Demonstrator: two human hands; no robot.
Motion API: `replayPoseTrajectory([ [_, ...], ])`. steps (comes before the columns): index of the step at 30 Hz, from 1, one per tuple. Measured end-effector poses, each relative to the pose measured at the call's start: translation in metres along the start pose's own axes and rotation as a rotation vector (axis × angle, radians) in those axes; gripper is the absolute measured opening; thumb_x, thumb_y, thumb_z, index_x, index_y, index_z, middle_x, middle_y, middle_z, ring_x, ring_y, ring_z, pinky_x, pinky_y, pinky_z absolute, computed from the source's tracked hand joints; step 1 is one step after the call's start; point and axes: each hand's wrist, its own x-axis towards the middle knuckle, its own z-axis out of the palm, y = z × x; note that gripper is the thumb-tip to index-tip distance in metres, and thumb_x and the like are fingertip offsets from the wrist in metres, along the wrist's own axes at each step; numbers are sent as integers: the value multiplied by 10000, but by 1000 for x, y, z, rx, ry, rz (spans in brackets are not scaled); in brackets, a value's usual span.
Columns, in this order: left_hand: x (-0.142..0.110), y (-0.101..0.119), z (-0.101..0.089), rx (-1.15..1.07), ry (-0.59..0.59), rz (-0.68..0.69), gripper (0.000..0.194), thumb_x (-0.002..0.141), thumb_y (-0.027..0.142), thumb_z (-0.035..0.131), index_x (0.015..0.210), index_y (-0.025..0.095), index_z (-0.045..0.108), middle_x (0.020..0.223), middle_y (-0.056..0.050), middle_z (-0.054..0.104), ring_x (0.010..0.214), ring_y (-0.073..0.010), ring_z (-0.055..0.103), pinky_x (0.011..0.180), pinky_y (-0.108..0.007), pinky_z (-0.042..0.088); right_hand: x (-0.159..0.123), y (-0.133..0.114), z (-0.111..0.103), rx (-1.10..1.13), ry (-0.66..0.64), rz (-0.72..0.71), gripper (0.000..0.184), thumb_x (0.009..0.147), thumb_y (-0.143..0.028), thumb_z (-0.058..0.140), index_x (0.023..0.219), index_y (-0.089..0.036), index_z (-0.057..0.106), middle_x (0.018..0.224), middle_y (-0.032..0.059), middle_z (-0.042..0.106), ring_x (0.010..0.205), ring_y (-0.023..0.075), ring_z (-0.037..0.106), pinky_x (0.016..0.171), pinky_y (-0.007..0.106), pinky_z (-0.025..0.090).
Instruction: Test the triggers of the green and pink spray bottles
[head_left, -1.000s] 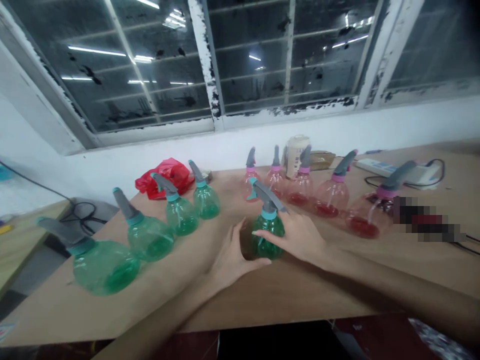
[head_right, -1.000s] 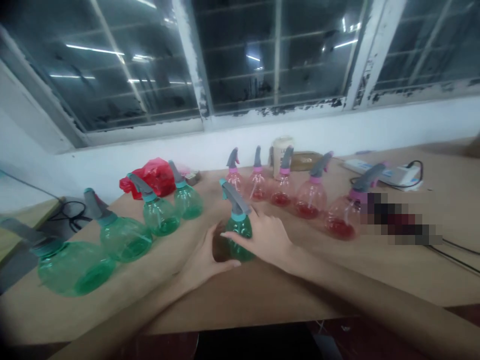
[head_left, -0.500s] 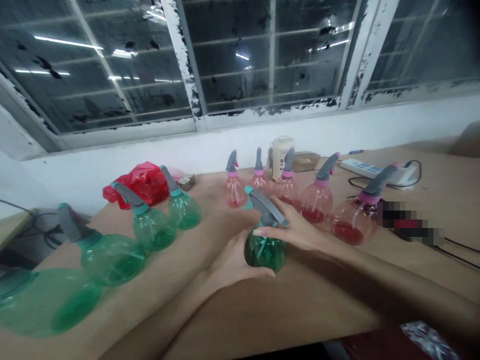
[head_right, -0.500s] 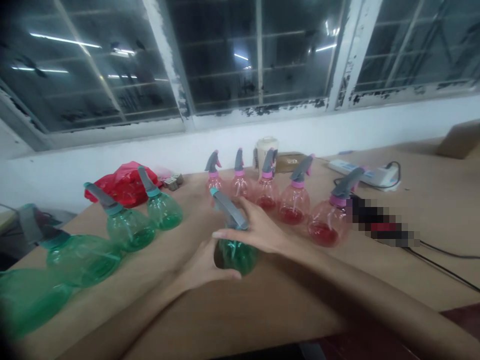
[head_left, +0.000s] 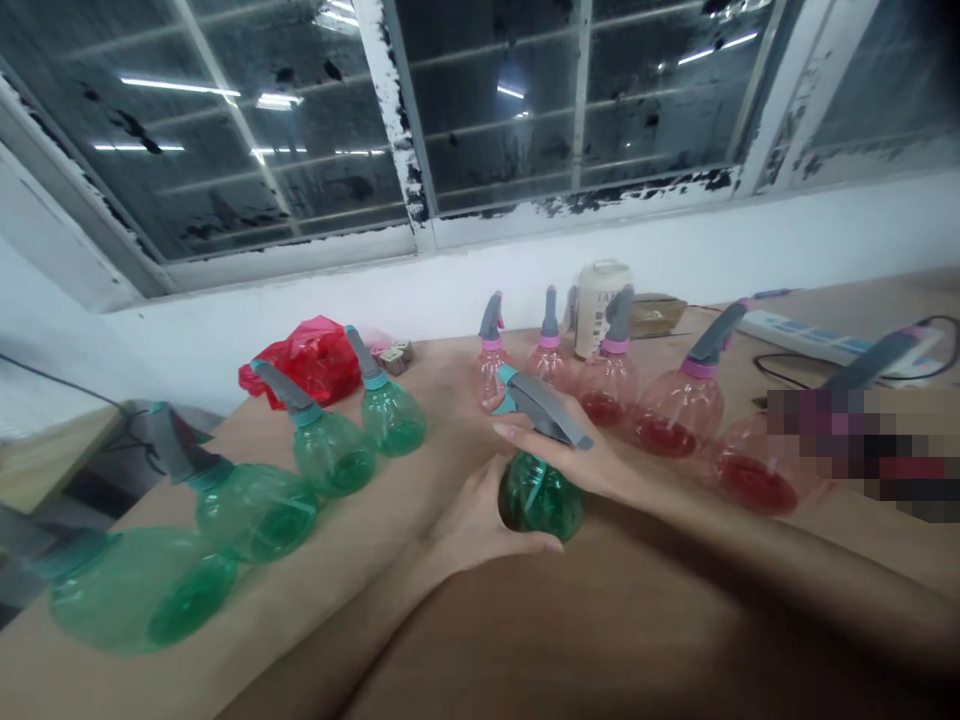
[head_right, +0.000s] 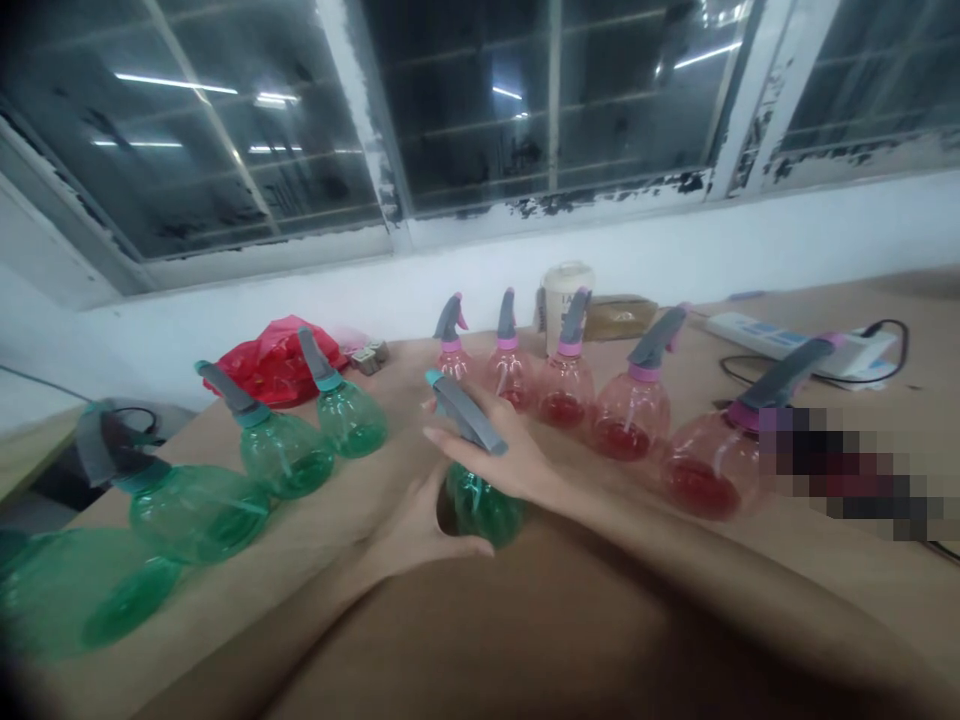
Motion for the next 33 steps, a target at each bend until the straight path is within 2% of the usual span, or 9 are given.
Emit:
replayPoseTrajectory([
  [4,0,-2,3,-12,-1,-3,922,572,475,808,1341,257,349,1294,-112,532,1221,-365,476,978,-568,403,-1,1,0,5,35,-40,223,807,-313,604,1016,-241,580,1007,27,677,841,199,659,824,410,520],
  [8,-1,-4,7,-11,12,55,986,611,458,790,1401,253,236,1376,-125,450,1270,-351,427,1030,-563,364,-2,1,2,0,39,-42,224,808,-326,603,1017,-245,585,985,22,676,813,186,647,816,388,513],
  [12,-3,-3,10,1,35,101,1075,593,517,786,1422,225,166,1420,-154,381,1309,-359,376,1073,-551,321,-2,-1,1,-19,45,4,237,807,-385,608,1000,-248,591,842,0,659,715,170,611,718,348,505],
  [16,-4,0,12,23,56,57,1103,566,583,776,1420,230,173,1419,-165,378,1308,-388,368,1083,-587,280,-2,-4,1,-32,52,21,240,800,-441,614,897,-224,582,643,-41,544,550,126,500,547,298,425],
  [19,-5,1,14,28,71,35,1077,591,597,753,1420,226,175,1427,-169,370,1343,-396,311,1093,-590,258,-3,-7,0,-41,76,-3,230,807,-433,602,770,-219,527,585,-63,473,510,99,441,507,273,369],
  [23,-7,4,13,-4,-5,-44,1070,593,627,731,1410,188,196,1422,-193,376,1338,-404,320,1066,-609,288,-5,-9,0,-60,111,-20,236,820,-355,579,684,-213,448,553,-74,425,489,83,397,482,256,328],
  [27,-7,8,10,-24,-64,-94,1045,578,631,734,1383,170,252,1386,-191,427,1308,-399,372,1050,-593,325,-7,-9,0,6,92,-4,136,819,-299,578,761,-201,503,589,-68,460,504,83,419,498,247,353],
  [30,-7,9,10,-19,-19,-66,1022,591,603,740,1391,201,247,1403,-166,416,1324,-392,353,1048,-585,335,-8,-8,2,54,103,5,142,819,-300,586,919,-200,569,694,-39,565,577,102,504,579,265,424],
  [33,-7,8,11,-4,21,-23,1006,600,577,748,1393,209,250,1379,-155,442,1297,-387,392,1028,-576,363,-9,-5,3,35,155,-32,182,812,-330,610,937,-203,579,758,-18,594,664,131,555,661,300,455],
])
